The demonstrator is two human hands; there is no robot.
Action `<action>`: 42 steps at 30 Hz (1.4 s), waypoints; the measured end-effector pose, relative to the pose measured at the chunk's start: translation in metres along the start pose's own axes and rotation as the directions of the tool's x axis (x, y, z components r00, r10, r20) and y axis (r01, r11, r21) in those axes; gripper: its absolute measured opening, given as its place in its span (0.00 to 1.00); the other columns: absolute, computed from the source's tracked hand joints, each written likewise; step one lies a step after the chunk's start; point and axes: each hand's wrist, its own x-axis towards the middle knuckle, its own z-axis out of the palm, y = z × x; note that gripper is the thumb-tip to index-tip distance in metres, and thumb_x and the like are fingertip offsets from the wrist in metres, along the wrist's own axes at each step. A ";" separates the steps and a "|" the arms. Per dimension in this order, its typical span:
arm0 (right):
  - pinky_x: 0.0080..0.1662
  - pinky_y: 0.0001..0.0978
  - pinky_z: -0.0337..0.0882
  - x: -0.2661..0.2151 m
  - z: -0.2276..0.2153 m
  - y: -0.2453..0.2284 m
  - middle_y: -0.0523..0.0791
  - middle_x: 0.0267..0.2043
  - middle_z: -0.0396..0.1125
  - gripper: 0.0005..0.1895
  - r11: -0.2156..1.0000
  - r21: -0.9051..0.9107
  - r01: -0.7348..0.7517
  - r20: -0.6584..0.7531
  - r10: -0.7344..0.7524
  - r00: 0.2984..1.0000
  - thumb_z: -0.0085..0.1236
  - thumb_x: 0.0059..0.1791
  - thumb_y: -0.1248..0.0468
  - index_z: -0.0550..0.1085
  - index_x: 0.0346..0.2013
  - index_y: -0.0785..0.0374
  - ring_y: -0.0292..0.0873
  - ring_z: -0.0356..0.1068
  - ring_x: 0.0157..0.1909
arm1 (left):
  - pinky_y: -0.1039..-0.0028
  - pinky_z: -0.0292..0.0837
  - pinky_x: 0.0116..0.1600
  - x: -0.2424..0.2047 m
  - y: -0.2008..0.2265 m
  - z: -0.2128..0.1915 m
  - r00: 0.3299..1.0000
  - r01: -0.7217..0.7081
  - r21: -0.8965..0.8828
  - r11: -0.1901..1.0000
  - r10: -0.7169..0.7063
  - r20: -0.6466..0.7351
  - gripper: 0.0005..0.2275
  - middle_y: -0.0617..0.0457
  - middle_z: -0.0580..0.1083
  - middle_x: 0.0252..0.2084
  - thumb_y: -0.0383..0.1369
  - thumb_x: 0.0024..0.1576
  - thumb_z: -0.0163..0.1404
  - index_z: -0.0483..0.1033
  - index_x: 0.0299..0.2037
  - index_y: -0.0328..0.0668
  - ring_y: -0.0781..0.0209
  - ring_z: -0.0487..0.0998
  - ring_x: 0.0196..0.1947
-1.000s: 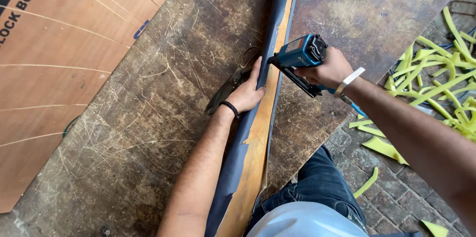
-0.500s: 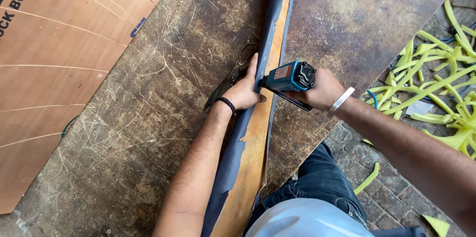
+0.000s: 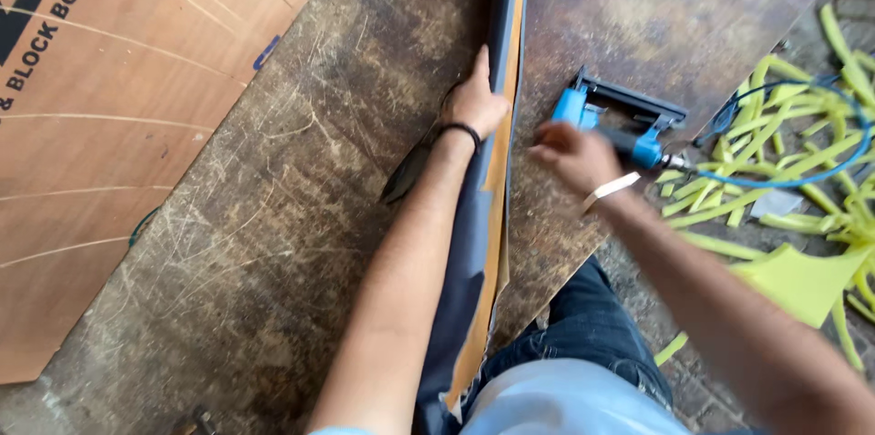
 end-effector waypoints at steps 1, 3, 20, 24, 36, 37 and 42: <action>0.46 0.48 0.78 0.002 0.010 -0.010 0.42 0.44 0.74 0.22 0.891 0.397 -0.221 0.189 0.157 0.969 0.60 0.47 0.47 0.74 0.51 0.53 0.43 0.75 0.43 | 0.60 0.68 0.68 0.010 0.003 0.002 1.000 0.024 0.032 0.999 -0.024 -0.011 0.44 0.33 0.71 0.65 0.38 0.54 0.54 0.38 0.80 0.56 0.41 0.74 0.63; 0.36 0.43 0.73 0.002 0.030 -0.022 0.43 0.29 0.71 0.24 0.453 0.695 -0.559 0.525 0.212 0.824 0.52 0.53 0.40 0.73 0.39 0.59 0.46 0.75 0.32 | 0.59 0.57 0.73 -0.004 -0.010 0.009 0.987 -0.139 -0.311 0.940 0.157 0.036 0.40 0.37 0.51 0.75 0.43 0.61 0.49 0.36 0.78 0.49 0.44 0.58 0.73; 0.43 0.39 0.69 0.020 0.071 -0.045 0.48 0.35 0.73 0.23 0.805 0.567 -0.176 -0.261 0.378 0.888 0.43 0.58 0.49 0.77 0.39 0.65 0.43 0.69 0.35 | 0.67 0.51 0.75 -0.153 -0.065 0.038 0.986 0.035 -0.741 0.671 0.097 0.134 0.39 0.40 0.46 0.79 0.56 0.64 0.36 0.35 0.77 0.38 0.50 0.50 0.77; 0.43 0.34 0.71 0.035 0.089 -0.016 0.45 0.36 0.75 0.23 0.755 0.648 -0.101 -0.236 0.325 0.916 0.41 0.59 0.50 0.78 0.43 0.63 0.37 0.70 0.35 | 0.65 0.40 0.78 -0.148 -0.065 0.035 0.980 -0.106 -0.750 0.653 0.195 0.032 0.38 0.38 0.41 0.81 0.54 0.67 0.34 0.36 0.77 0.33 0.48 0.40 0.81; 0.39 0.31 0.73 0.024 0.114 -0.026 0.44 0.37 0.76 0.18 0.736 0.673 0.072 -0.301 0.183 0.936 0.51 0.57 0.53 0.76 0.41 0.67 0.34 0.71 0.36 | 0.57 0.32 0.82 -0.007 -0.056 0.052 0.834 -0.531 0.074 0.844 0.536 -0.128 0.29 0.31 0.40 0.82 0.42 0.73 0.39 0.35 0.73 0.36 0.39 0.34 0.83; 0.38 0.32 0.72 0.028 0.122 -0.026 0.45 0.36 0.76 0.19 0.747 0.663 0.045 -0.307 0.217 0.927 0.52 0.57 0.53 0.77 0.41 0.67 0.34 0.69 0.35 | 0.58 0.32 0.80 -0.008 -0.070 0.050 0.868 -0.496 -0.336 0.801 0.449 -0.213 0.31 0.30 0.39 0.81 0.40 0.71 0.41 0.38 0.77 0.34 0.42 0.33 0.82; 0.36 0.34 0.69 0.028 0.144 -0.042 0.45 0.31 0.72 0.23 0.729 0.684 0.029 -0.244 0.191 0.951 0.58 0.59 0.51 0.78 0.36 0.72 0.36 0.66 0.32 | 0.65 0.61 0.69 -0.067 -0.119 0.001 0.960 -0.213 -0.307 0.928 0.257 0.113 0.35 0.33 0.60 0.72 0.39 0.66 0.43 0.33 0.78 0.43 0.47 0.66 0.67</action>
